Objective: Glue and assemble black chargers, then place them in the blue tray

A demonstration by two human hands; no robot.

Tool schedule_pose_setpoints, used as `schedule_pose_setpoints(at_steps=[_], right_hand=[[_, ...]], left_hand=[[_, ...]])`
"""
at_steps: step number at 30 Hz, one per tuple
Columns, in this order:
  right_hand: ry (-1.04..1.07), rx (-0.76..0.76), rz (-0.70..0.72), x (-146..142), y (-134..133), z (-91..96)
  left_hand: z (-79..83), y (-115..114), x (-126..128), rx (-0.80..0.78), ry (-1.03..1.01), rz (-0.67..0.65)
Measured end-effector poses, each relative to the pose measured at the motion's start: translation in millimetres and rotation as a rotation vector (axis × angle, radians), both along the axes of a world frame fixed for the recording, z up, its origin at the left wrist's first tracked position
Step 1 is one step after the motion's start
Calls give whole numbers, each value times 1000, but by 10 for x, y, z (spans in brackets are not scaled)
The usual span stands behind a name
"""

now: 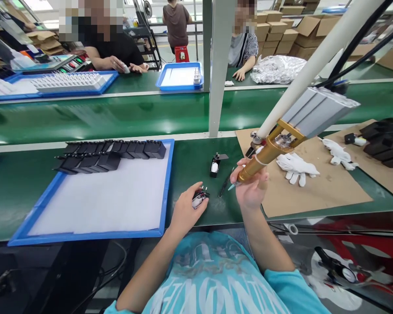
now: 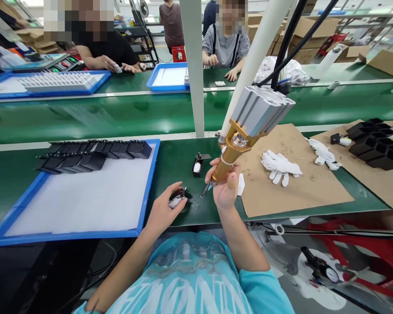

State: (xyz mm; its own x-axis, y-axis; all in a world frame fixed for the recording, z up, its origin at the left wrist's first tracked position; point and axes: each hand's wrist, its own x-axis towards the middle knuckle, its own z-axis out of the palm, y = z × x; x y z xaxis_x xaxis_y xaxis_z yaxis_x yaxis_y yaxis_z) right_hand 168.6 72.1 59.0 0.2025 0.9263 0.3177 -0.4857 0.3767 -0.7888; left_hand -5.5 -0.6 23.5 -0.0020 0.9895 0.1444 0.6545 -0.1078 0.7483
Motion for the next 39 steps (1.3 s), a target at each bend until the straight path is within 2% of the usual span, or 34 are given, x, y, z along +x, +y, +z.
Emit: schedule_pose_setpoints(at_steps=[4,11,14,17,22,25,27,28,29,32,33,35,39], right_hand=[[48,30,-12,59,57,-34],[32,38,-20,86,98,-119],[-20,61,-53,100,117,-152],[-129,68,-95,120,158,-149],[-369,4,-131,171,264,-139],[-496,5,-302,186,232,-183],[-547,70,-405,187,135,-219],[-580,118,-355,187,72,-232],[-634,173,-224,186,5,-239],[-859,310,323,178,-167,-228],[-915,337,446,171,-206,-220],[-951,340,534,148,-259,-212],[-945,172,486,77,-323,-248]], left_hand=[[2,64,17,93,86,-126],[-109,138,54,361,164,-102],[-141,131,30,410,168,-139],[-140,98,-14,324,87,-161],[-128,-17,-90,50,-120,-73],[-130,-90,-103,-72,-115,-38],[-119,-125,-98,-51,-97,-30],[-108,-137,-95,-22,-94,-39],[-92,-144,-92,9,-88,-58],[-42,-148,-88,106,-25,-111],[-31,-145,-86,143,5,-113],[-28,-136,-83,228,61,-86],[-84,-119,-79,352,129,2]])
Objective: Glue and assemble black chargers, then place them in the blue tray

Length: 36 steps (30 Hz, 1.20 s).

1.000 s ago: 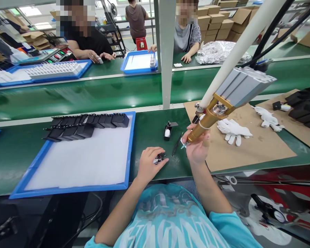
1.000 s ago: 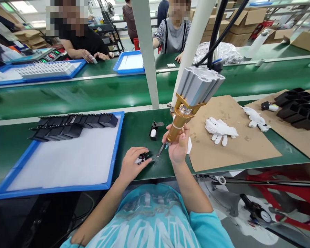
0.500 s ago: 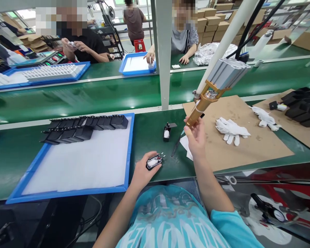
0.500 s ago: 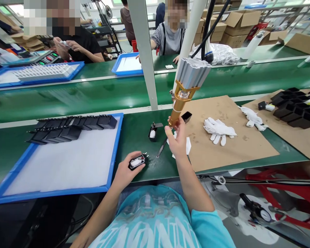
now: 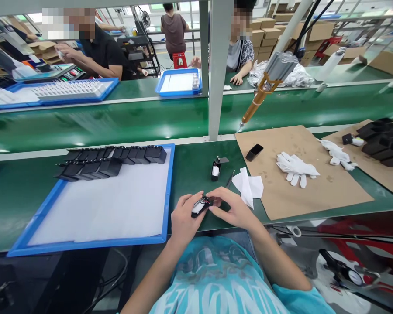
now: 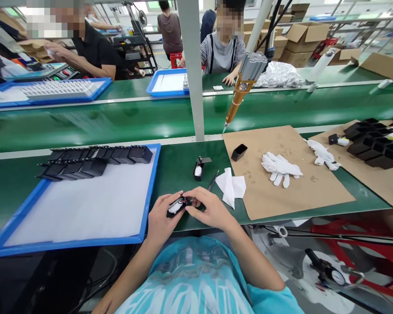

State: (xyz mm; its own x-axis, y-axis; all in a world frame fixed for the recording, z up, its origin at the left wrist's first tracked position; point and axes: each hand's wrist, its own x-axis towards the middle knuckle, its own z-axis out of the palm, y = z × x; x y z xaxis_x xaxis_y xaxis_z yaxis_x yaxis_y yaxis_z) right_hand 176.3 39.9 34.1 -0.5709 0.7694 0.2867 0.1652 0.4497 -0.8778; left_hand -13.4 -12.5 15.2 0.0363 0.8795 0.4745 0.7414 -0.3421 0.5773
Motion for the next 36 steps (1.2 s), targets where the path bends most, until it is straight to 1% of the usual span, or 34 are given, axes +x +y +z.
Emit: schedule_pose_setpoints(at_steps=[2,4,8,11,13,16,18,19,22,25,27,29,33,36], right_hand=[[-26,-69,-54,-49,-25,-27],[-53,-116,-132,-110,-41,-49],[-97,-106,-312,-247,-63,-91],[-32,-100,-348,-304,-92,-146],[31,-36,-327,-295,-117,-192],[97,109,-224,-232,-149,-256],[109,145,-163,-190,-161,-292],[107,163,-163,-178,-165,-308],[76,282,-234,-190,-173,-354],[46,429,-338,-261,-190,-381],[44,486,-414,-323,-211,-381],[61,496,-451,-388,-236,-371],[114,484,-429,-497,-281,-368],[101,474,-478,-535,-298,-385]], left_hand=[[-38,7,1,18,-7,19],[-74,10,5,11,-36,12],[-133,6,32,-78,-133,-18],[-154,1,45,-162,-212,-5],[-154,0,42,-191,-239,14],[-148,-4,34,-214,-250,35],[-148,-8,34,-219,-254,58],[-149,-12,37,-216,-256,70],[-159,-25,47,-202,-251,93],[-170,-46,48,-183,-245,112],[-178,-63,39,-150,-241,122],[-187,-79,28,-99,-228,122],[-209,-99,26,-22,-189,126],[-221,-101,46,13,-174,133]])
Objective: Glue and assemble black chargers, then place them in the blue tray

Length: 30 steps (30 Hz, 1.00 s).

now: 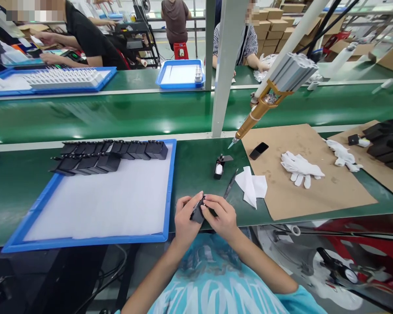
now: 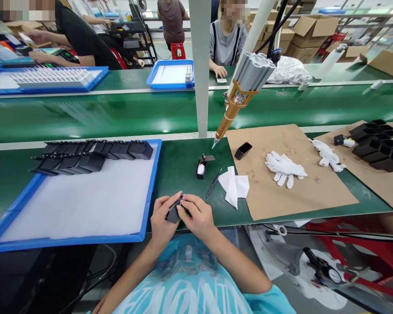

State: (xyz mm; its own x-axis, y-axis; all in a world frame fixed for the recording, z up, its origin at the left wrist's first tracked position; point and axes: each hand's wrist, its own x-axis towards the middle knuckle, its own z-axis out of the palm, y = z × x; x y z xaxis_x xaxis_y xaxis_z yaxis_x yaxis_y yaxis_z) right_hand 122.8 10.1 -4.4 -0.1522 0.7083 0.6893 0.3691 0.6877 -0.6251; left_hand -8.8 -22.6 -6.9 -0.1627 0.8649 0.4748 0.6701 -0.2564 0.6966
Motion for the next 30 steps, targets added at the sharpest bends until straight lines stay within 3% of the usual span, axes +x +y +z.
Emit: schedule_pose_setpoints(at_steps=[6,12,15,25,30], right_hand=[[43,-114,-4,-19,-10,10],[154,-572,163,-52,-34,46],[147,-686,206,-65,-60,35],[208,-676,138,-130,-99,-1],[331,-799,229,-162,-88,8]], left_hand=[[-8,-5,3,56,20,14],[-19,-7,-21,101,27,9],[-18,-2,-18,145,31,5],[-7,2,-6,190,32,10],[-44,-13,-13,201,16,34]])
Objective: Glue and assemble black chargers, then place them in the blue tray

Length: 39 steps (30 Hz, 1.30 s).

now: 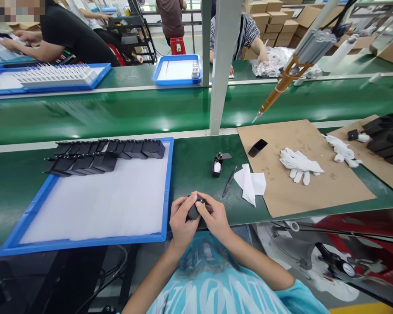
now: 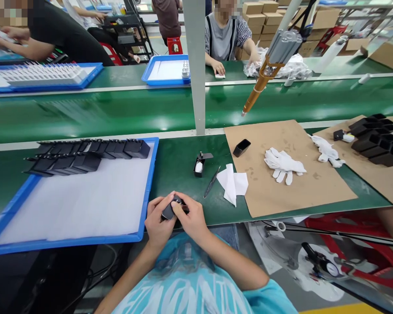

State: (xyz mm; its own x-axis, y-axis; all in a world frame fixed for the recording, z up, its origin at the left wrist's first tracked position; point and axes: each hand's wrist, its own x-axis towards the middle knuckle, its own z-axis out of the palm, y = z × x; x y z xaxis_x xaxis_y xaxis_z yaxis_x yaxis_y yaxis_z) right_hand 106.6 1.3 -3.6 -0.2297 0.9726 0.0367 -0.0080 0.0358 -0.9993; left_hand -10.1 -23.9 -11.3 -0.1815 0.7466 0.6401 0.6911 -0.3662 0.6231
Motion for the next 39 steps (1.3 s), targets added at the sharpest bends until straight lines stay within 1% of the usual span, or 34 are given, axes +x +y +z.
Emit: schedule_pose_setpoints(at_steps=[3,5,9,12,14,15,16,18,20,22,25,28,31,35,39], right_hand=[[56,-43,46,-17,0,14],[1,-4,34,-14,0,24],[-146,90,-46,33,36,37],[-162,58,-70,100,115,62],[-169,27,-33,161,184,96],[-166,11,3,196,219,118],[-149,-7,40,235,252,141],[-63,-51,83,318,307,183],[50,-81,98,397,341,216],[119,-60,123,462,346,238],[126,44,212,514,308,257],[105,116,275,515,259,265],[82,117,251,495,242,263],[96,53,208,478,249,255],[122,14,185,473,241,265]], left_hand=[[-25,-8,-16,8,-4,-12],[-30,-5,-20,4,-2,-20],[-19,20,-14,-5,12,-46],[-14,36,-27,34,43,-179],[-4,41,-48,-8,33,-261],[8,43,-60,-67,-15,-259],[28,46,-70,-143,-107,-229],[99,61,-82,-319,-407,-159],[204,84,-76,-495,-771,-150],[320,107,-51,-623,-1073,-193],[446,121,5,-716,-1345,-203],[478,115,51,-762,-1513,-199],[473,112,77,-845,-1633,-196],[496,119,106,-985,-1695,-193],[500,112,124,-1016,-1709,-250]])
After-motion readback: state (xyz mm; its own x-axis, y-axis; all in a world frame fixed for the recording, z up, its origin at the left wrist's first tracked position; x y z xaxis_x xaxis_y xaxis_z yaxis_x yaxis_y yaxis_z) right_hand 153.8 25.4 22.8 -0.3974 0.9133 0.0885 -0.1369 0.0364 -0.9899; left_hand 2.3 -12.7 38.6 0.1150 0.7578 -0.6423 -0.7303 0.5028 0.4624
